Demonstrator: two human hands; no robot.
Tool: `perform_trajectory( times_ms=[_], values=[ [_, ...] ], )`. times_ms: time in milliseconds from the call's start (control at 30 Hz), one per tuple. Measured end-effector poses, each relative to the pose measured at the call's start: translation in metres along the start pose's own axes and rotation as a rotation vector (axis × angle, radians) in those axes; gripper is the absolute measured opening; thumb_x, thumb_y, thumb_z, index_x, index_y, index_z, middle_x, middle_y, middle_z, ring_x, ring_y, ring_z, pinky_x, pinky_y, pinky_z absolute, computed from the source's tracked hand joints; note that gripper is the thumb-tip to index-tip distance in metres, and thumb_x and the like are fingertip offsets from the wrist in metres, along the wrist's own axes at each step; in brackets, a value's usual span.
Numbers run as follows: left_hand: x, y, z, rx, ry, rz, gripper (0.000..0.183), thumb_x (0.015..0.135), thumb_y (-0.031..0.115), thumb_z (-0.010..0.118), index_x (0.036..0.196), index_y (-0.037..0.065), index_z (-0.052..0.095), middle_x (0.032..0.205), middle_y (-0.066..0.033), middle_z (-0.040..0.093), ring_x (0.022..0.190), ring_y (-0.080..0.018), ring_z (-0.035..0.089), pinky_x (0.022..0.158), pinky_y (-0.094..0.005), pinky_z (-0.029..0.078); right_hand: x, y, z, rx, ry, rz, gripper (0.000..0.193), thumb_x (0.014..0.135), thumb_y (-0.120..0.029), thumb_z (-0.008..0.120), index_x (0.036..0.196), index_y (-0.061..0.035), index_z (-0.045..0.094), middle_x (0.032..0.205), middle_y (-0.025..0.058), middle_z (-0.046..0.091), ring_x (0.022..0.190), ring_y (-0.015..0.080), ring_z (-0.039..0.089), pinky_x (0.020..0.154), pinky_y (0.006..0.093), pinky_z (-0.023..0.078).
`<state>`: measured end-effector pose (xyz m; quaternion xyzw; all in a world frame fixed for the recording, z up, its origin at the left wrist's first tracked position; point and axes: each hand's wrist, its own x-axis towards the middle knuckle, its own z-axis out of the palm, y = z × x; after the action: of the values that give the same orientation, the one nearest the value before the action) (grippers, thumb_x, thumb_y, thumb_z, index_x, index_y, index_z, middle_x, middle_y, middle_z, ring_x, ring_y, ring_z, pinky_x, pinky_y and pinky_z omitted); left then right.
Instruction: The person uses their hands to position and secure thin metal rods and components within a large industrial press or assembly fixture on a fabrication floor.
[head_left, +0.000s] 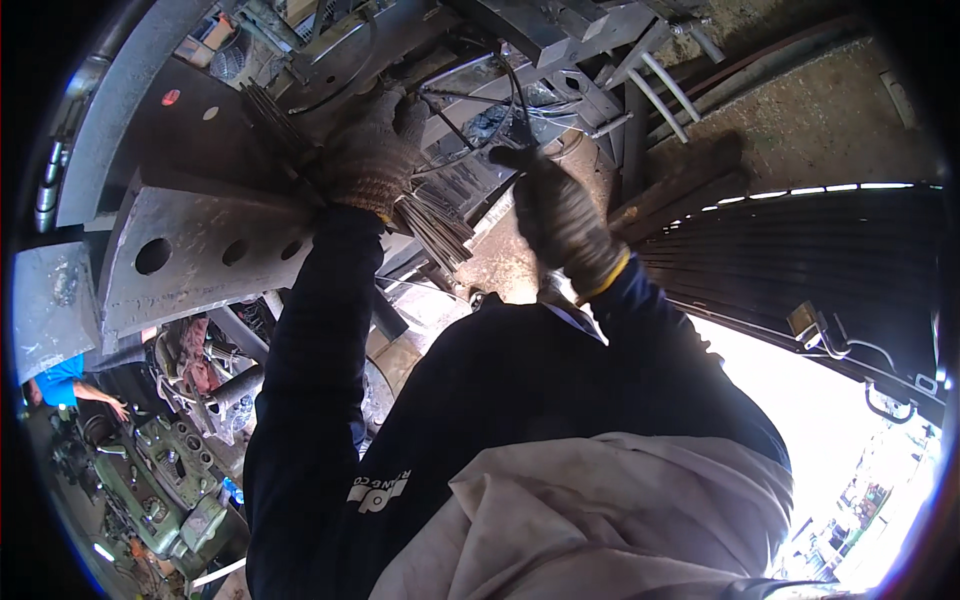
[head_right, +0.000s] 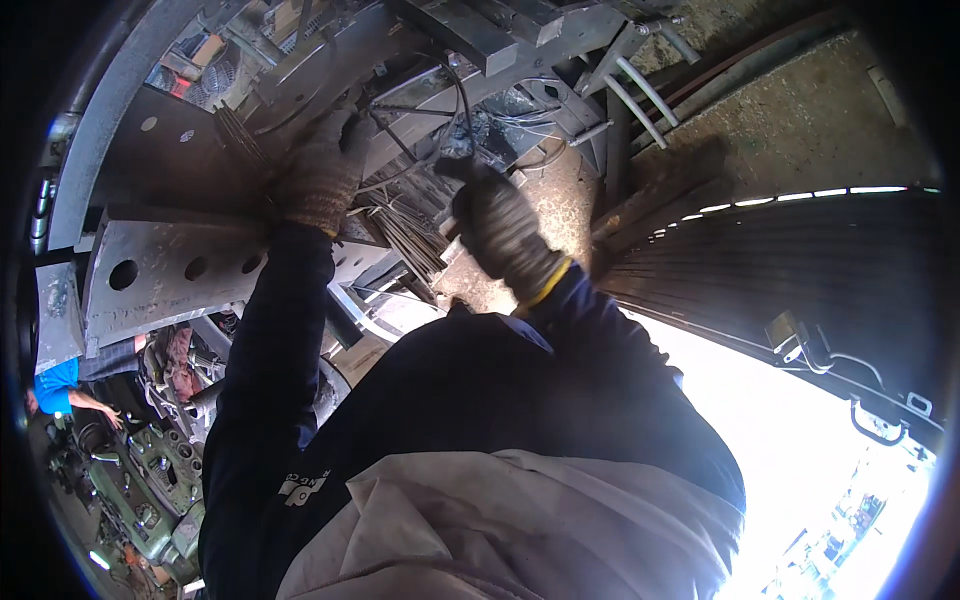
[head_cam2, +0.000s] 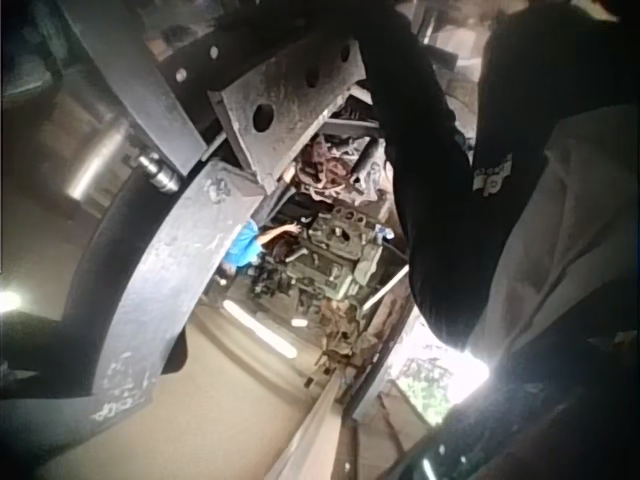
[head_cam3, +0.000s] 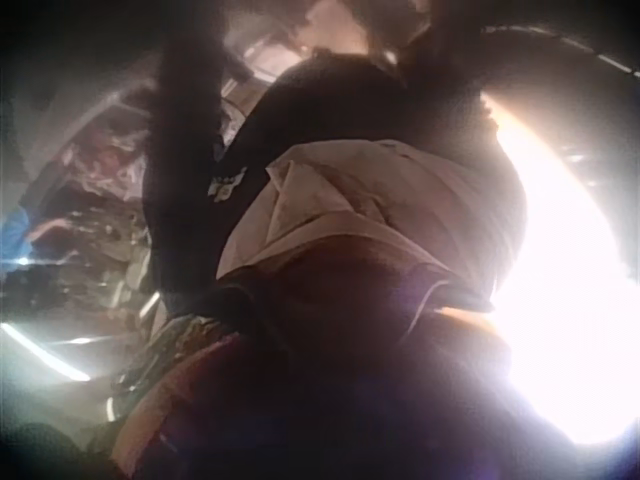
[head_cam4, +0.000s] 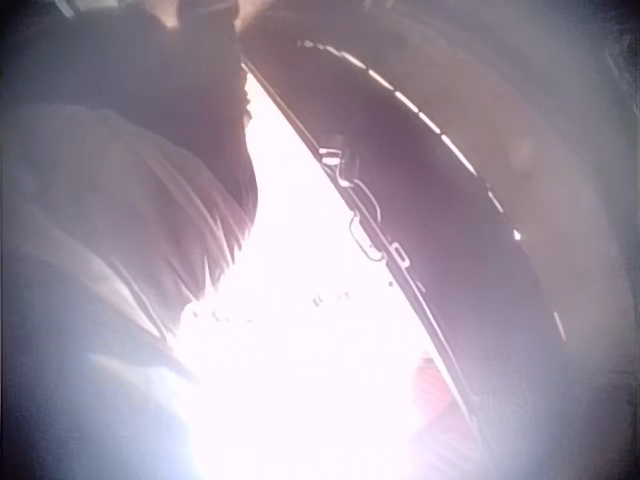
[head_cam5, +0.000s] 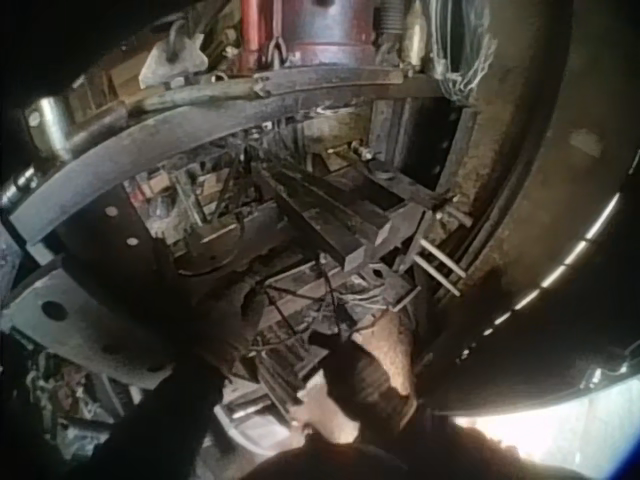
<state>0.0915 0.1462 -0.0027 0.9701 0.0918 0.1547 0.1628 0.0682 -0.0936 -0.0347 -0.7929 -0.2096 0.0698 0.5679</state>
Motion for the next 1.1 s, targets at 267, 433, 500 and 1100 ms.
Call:
perform_trajectory(
  times_ms=[267, 433, 500, 1100],
  values=[
    [0.0, 0.0, 0.011, -0.051, 0.102, 0.102, 0.036, 0.095, 0.042, 0.065, 0.113, 0.012, 0.071, 0.103, -0.0143, 0.072, 0.096, -0.0356, 0.069, 0.084, -0.0457, 0.056, 0.017, 0.005, -0.016, 0.428, -0.074, 0.39, 0.032, 0.1, -0.02, 0.055, 0.13, -0.0082, 0.06, 0.068, 0.001, 0.056, 0.053, 0.0129, 0.055, 0.049, 0.0299, 0.046],
    [0.003, 0.005, 0.009, -0.096, 0.154, 0.205, 0.032, 0.095, 0.041, 0.065, 0.105, 0.011, 0.072, 0.097, -0.0136, 0.073, 0.089, -0.0356, 0.07, 0.08, -0.0459, 0.056, 0.028, 0.002, 0.075, 0.907, 0.421, 0.53, 0.05, 0.099, -0.057, 0.06, 0.128, -0.0156, 0.055, 0.071, -0.0009, 0.053, 0.052, 0.0116, 0.048, 0.048, 0.029, 0.04],
    [0.003, 0.004, 0.008, -0.122, 0.14, 0.182, 0.031, 0.095, 0.04, 0.065, 0.102, 0.011, 0.072, 0.097, -0.0134, 0.073, 0.09, -0.0352, 0.07, 0.08, -0.0454, 0.056, 0.03, -0.01, 0.076, 1.09, 0.44, 0.55, 0.042, 0.101, -0.032, 0.064, 0.136, -0.0142, 0.049, 0.079, 0.0041, 0.058, 0.06, 0.0174, 0.054, 0.054, 0.0347, 0.046],
    [0.008, 0.011, 0.001, -0.012, -0.023, 0.076, 0.036, 0.095, 0.044, 0.064, 0.102, 0.009, 0.072, 0.099, -0.0165, 0.072, 0.091, -0.0379, 0.07, 0.079, -0.0484, 0.054, 0.049, 0.037, 0.06, 0.964, 0.275, 0.147, 0.038, 0.101, -0.011, 0.059, 0.138, -0.0082, 0.055, 0.098, 0.0086, 0.064, 0.093, 0.0175, 0.067, 0.084, 0.0321, 0.057]
  ],
)
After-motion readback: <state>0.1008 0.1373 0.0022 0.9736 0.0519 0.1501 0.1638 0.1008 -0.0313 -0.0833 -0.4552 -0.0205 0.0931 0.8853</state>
